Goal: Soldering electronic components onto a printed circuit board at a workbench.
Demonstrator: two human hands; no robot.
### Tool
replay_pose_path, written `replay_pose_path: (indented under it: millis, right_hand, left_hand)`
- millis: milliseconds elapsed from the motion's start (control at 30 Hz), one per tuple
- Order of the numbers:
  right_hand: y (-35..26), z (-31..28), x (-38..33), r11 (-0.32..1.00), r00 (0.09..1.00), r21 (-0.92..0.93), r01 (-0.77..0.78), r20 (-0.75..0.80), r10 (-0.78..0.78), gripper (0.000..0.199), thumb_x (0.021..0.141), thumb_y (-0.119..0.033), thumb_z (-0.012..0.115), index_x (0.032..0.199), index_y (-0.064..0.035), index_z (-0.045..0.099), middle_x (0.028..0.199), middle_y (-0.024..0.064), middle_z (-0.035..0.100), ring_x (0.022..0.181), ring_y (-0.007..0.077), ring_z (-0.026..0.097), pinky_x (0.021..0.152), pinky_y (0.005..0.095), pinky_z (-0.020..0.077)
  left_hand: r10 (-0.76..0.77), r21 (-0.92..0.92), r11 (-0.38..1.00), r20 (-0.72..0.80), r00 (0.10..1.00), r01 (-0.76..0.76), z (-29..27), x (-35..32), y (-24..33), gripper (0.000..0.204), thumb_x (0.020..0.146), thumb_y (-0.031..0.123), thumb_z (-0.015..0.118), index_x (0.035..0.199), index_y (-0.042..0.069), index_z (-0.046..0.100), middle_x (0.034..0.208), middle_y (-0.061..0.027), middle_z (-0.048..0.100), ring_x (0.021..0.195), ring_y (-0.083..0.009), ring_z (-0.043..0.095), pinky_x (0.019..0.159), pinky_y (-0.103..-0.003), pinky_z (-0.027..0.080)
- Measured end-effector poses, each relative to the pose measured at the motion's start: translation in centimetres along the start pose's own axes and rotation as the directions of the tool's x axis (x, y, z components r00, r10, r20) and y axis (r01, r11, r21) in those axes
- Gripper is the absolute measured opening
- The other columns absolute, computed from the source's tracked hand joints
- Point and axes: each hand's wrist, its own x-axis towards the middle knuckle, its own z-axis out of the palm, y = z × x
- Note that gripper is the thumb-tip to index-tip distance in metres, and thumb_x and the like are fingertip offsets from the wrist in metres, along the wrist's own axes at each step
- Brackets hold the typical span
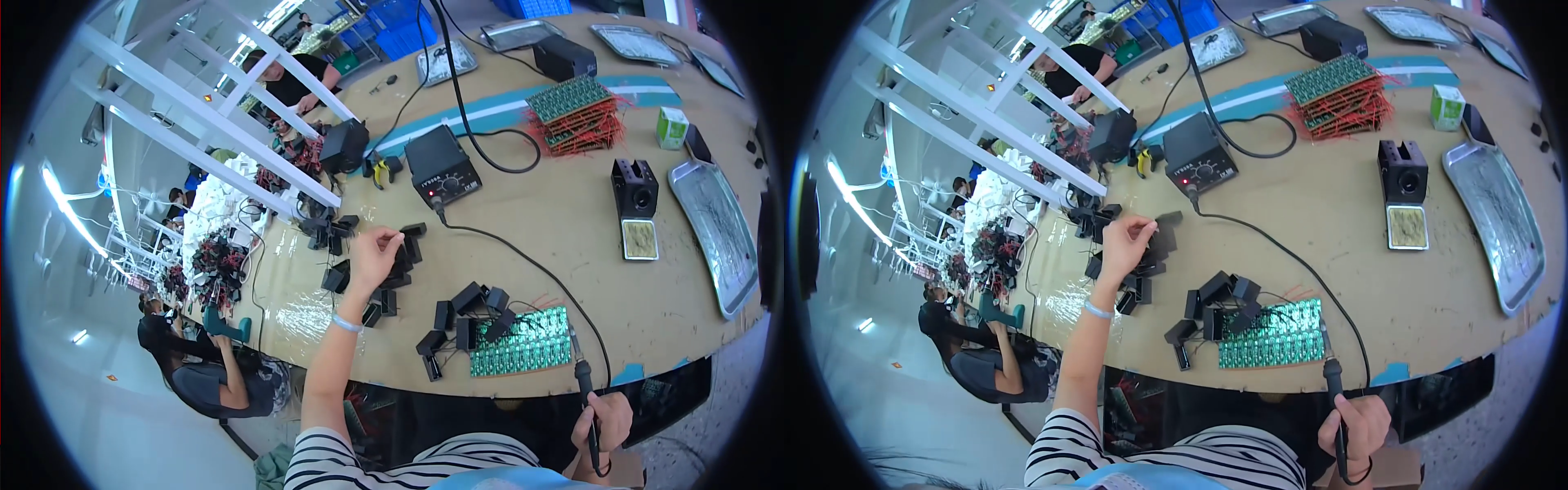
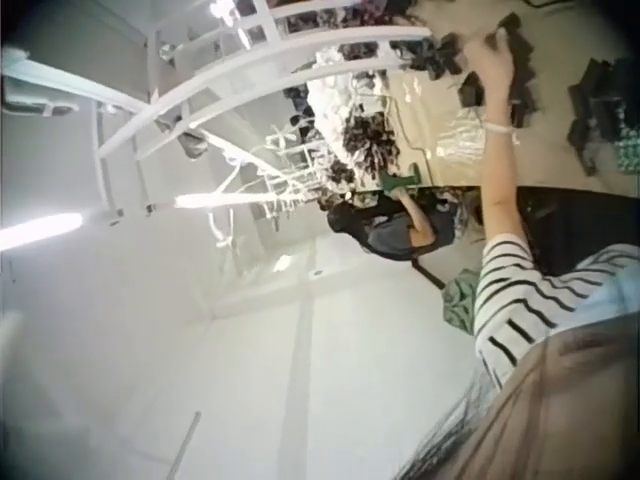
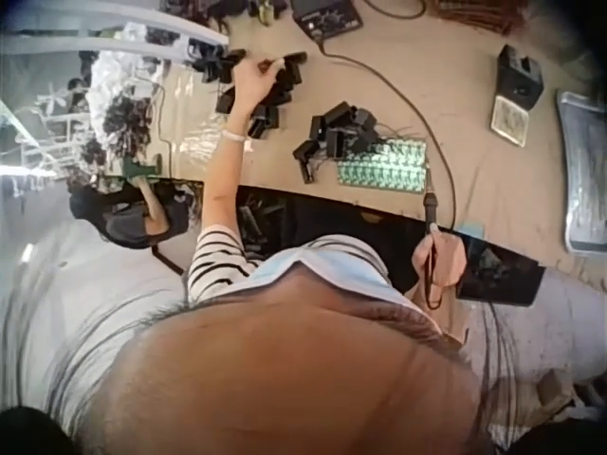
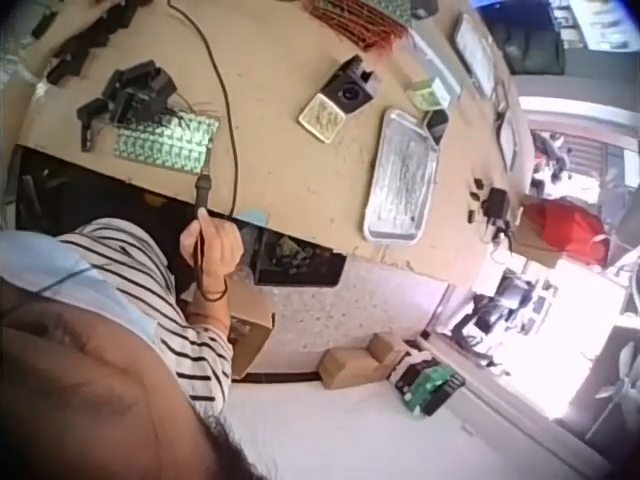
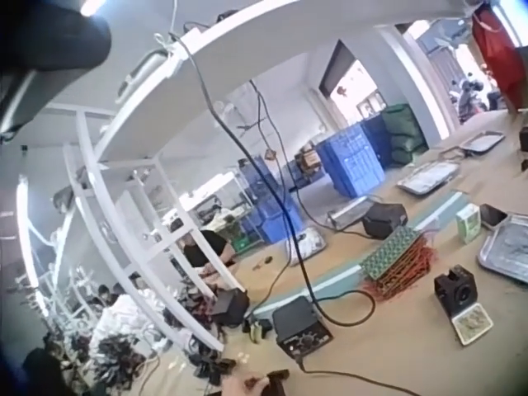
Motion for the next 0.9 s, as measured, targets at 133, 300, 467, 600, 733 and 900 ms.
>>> replay_pose_path:
  millis: [133,300,467,600,733,900]
  right_hand:
    - [-0.3,0.2,-0.1,1.000,1.000,-0.003,0.004,-0.024,-0.004,0.017,0.082,0.001,0.060,0.099,0.0012,0.064,0.067,0.0088,0.058,0.055,0.0247,0.056,0.053,0.0349,0.0440]
    - [-0.2,0.0,-0.6,1.000,0.999,-0.023,-0.020,-0.048,0.019,0.018,0.082,0.001,0.060,0.099,0.0009,0.065,0.067,0.0090,0.058,0.056,0.0246,0.056,0.054,0.0350,0.0440]
    - [-0.4,-0.2,-0.7,0.996,0.997,-0.057,-0.069,-0.023,0.068,0.017,0.082,0.001,0.061,0.098,0.0005,0.065,0.068,0.0096,0.058,0.057,0.0259,0.056,0.054,0.0357,0.0445]
    - [-0.8,0.1,1.0,0.998,0.996,-0.034,-0.049,-0.080,0.046,0.018,0.078,0.006,0.061,0.093,-0.0006,0.067,0.068,0.0096,0.057,0.056,0.0274,0.056,0.053,0.0374,0.0466]
    - [0.0,0.5,1.4,0.998,0.997,0.024,-0.062,-0.054,0.063,0.016,0.077,0.003,0.062,0.092,0.0012,0.067,0.064,0.0093,0.057,0.051,0.0251,0.056,0.050,0.0344,0.0456]
    - [0.6,0.5,1.0,0.996,0.997,0.033,-0.081,-0.007,0.082,0.016,0.077,0.002,0.063,0.093,0.0015,0.068,0.066,0.0089,0.060,0.052,0.0241,0.058,0.051,0.0321,0.0479]
  left_hand:
    - [0.011,-0.124,0.992,-0.136,0.991,-0.028,0.3,0.2,1.6,0.016,0.093,0.013,0.072,0.095,-0.003,0.073,0.084,-0.0109,0.075,0.078,-0.0127,0.071,0.071,-0.027,0.053]
    - [-0.112,-0.791,0.601,-0.227,0.967,-0.116,-0.2,-0.1,5.0,0.015,0.104,0.014,0.061,0.106,0.000,0.064,0.104,-0.0112,0.072,0.096,-0.0164,0.067,0.090,-0.032,0.053]
    - [-0.008,-0.959,0.282,-0.031,0.999,-0.028,0.5,-0.7,9.7,0.027,0.111,0.021,0.046,0.114,0.001,0.063,0.086,-0.0013,0.062,0.078,-0.0083,0.055,0.085,-0.028,0.051]
    - [0.254,-0.591,0.804,0.229,0.940,-0.073,0.2,-1.7,14.5,0.024,0.106,0.015,0.055,0.117,0.000,0.070,0.075,-0.0008,0.055,0.068,-0.0099,0.047,0.068,-0.027,0.045]
    - [0.721,-0.275,0.690,0.351,0.598,-0.670,3.0,-1.5,17.3,0.031,0.087,0.003,0.067,0.116,0.010,0.074,0.072,-0.0067,0.056,0.064,-0.0252,0.055,0.061,-0.033,0.044]
    - [0.758,-0.150,0.539,0.516,0.400,-0.829,7.3,-1.7,17.7,0.030,0.077,0.007,0.071,0.106,0.014,0.075,0.073,-0.0049,0.057,0.067,-0.0257,0.061,0.066,-0.038,0.048]
